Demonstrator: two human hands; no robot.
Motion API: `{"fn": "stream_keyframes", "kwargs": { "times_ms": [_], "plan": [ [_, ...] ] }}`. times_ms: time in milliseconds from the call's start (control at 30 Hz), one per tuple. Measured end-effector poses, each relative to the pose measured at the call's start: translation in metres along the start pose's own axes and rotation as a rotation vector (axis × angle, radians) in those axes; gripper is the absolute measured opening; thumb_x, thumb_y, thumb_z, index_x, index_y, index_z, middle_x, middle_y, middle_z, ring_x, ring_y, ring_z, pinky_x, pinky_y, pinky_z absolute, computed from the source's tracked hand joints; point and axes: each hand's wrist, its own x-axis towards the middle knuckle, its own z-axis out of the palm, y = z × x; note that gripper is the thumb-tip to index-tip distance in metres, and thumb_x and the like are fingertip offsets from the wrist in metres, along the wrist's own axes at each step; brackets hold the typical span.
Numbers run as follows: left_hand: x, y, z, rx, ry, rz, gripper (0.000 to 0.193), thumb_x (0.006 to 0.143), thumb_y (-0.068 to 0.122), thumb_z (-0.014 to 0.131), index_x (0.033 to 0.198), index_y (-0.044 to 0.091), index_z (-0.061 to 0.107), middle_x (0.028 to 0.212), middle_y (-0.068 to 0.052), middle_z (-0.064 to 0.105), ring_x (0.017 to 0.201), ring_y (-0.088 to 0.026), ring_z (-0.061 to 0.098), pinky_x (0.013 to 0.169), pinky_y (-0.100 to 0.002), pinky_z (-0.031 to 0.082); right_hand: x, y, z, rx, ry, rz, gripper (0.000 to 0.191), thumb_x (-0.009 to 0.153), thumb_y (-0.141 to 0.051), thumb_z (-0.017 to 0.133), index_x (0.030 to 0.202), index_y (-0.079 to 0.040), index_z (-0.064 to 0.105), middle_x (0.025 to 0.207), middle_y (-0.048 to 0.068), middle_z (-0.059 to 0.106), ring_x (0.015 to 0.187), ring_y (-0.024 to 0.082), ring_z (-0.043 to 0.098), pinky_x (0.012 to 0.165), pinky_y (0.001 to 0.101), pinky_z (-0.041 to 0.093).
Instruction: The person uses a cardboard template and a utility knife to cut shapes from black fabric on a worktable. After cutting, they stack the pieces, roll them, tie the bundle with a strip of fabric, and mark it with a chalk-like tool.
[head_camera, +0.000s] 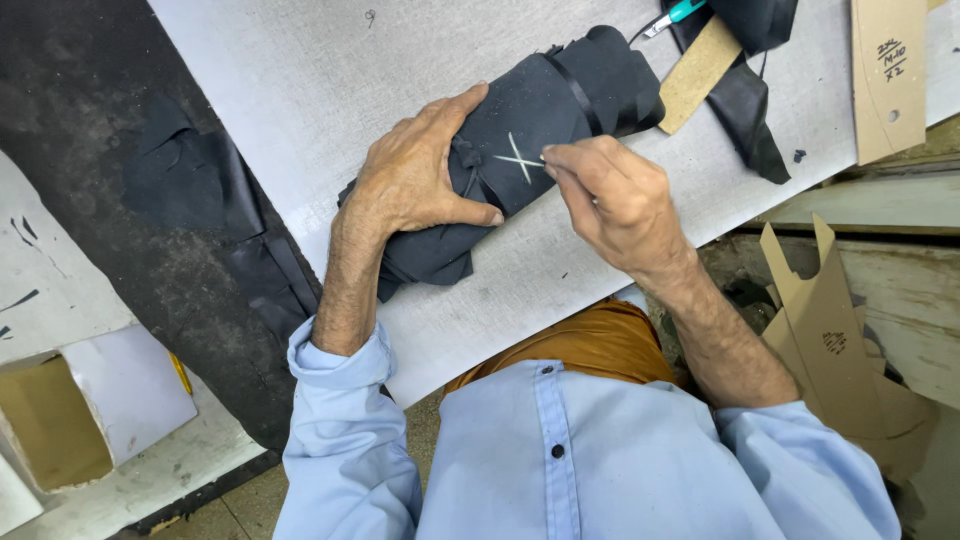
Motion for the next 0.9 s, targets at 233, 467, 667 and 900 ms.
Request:
{"fn": "stream_keyframes", "kwargs": {
  "times_ms": [233,467,667,900],
  "plan": [
    [0.000,0.004,-0.002,0.000,0.011,0.004,0.134,0.042,0.056,0.102,0.154,0.014,0.041,0.148,-0.024,0.052,0.132,-0.044,0.053,0.105,-0.059,0.046,0.008,0.002,0.018,-0.112,0.037,0.017,0.017,0.101,0.007,0.071,0.116,0.005,0.066,0.094,0.012,0.066,0.080,0.020,0.069,0.065,0.0293,0.059],
    [0.000,0.004,-0.002,-0.004,0.008,0.003,0.133,0.044,0.056,0.101,0.155,0.013,0.041,0.150,-0.024,0.051,0.131,-0.044,0.054,0.105,-0.059,0.046,-0.007,0.027,-0.002,-0.244,-0.073,-0.207,0.024,0.096,0.013,0.067,0.118,0.004,0.067,0.101,0.014,0.069,0.086,0.022,0.070,0.072,0.0293,0.061],
    [0.002,-0.004,0.002,-0.010,0.009,-0.002,0.133,0.043,0.057,0.100,0.155,0.013,0.041,0.149,-0.024,0.052,0.133,-0.043,0.053,0.107,-0.059,0.044,-0.019,0.055,-0.042,-0.148,-0.059,-0.177,0.020,0.103,0.010,0.068,0.122,0.003,0.066,0.113,0.015,0.071,0.100,0.024,0.072,0.083,0.0310,0.063],
    [0.008,-0.003,-0.011,-0.021,-0.011,0.039,0.136,0.045,0.059,0.101,0.155,0.009,0.039,0.152,-0.029,0.047,0.136,-0.047,0.049,0.109,-0.061,0.041,-0.047,0.067,0.033,0.413,0.241,0.146,0.011,0.107,0.003,0.066,0.116,0.000,0.060,0.108,0.013,0.071,0.095,0.016,0.072,0.078,0.0276,0.064]
  ]
}}
